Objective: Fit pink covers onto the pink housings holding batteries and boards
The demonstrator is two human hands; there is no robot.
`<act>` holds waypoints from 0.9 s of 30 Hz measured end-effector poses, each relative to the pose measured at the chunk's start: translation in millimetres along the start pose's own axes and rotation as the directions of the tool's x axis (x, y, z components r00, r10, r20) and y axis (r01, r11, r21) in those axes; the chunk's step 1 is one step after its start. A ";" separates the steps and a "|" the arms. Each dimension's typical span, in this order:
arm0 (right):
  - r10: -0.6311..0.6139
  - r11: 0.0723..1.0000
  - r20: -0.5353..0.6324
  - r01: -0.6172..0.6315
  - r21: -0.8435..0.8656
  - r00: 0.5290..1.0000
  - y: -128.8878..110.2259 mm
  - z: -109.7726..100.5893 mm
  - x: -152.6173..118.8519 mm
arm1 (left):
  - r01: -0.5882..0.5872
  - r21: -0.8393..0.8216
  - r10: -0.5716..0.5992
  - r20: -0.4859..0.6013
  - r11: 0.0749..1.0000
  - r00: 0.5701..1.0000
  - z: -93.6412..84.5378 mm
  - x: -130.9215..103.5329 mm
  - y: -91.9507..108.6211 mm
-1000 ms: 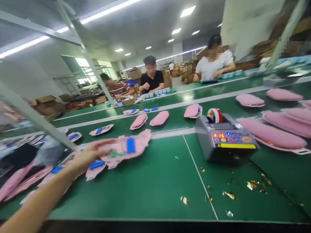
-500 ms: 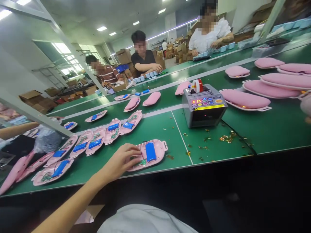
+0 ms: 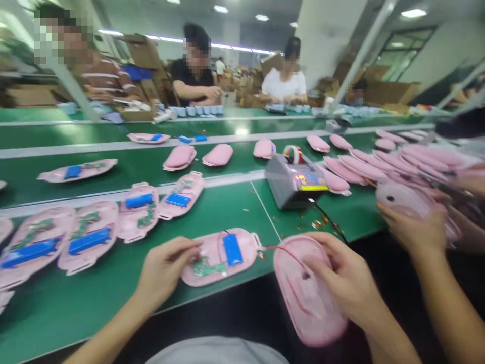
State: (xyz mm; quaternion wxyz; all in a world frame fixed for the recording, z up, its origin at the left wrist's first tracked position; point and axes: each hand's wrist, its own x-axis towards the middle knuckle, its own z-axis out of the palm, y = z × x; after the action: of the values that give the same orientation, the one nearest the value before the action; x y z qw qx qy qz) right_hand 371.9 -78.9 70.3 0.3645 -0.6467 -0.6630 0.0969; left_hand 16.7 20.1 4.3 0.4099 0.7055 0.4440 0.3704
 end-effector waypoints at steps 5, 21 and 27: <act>-0.259 0.966 0.346 0.242 0.093 0.902 -73.6 112.8 72.9 | 0.064 -0.273 -0.102 -0.129 0.960 0.986 2.4 3.5 -4.5; -0.101 0.959 -0.004 0.098 0.266 0.995 -61.3 140.0 81.8 | 0.201 -0.407 -0.238 -0.042 0.891 0.970 -4.0 25.8 -11.0; 0.639 0.643 -0.184 -0.388 0.660 0.747 55.5 70.6 11.4 | 0.223 -0.256 -0.183 0.170 0.941 0.968 -21.0 38.8 -40.1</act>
State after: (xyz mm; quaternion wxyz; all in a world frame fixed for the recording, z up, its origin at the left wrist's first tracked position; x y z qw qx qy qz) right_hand 373.8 -36.1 -9.5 0.6277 -0.6719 -0.2930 0.2621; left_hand -2.1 72.2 -17.8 0.5701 0.6174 0.4285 0.3320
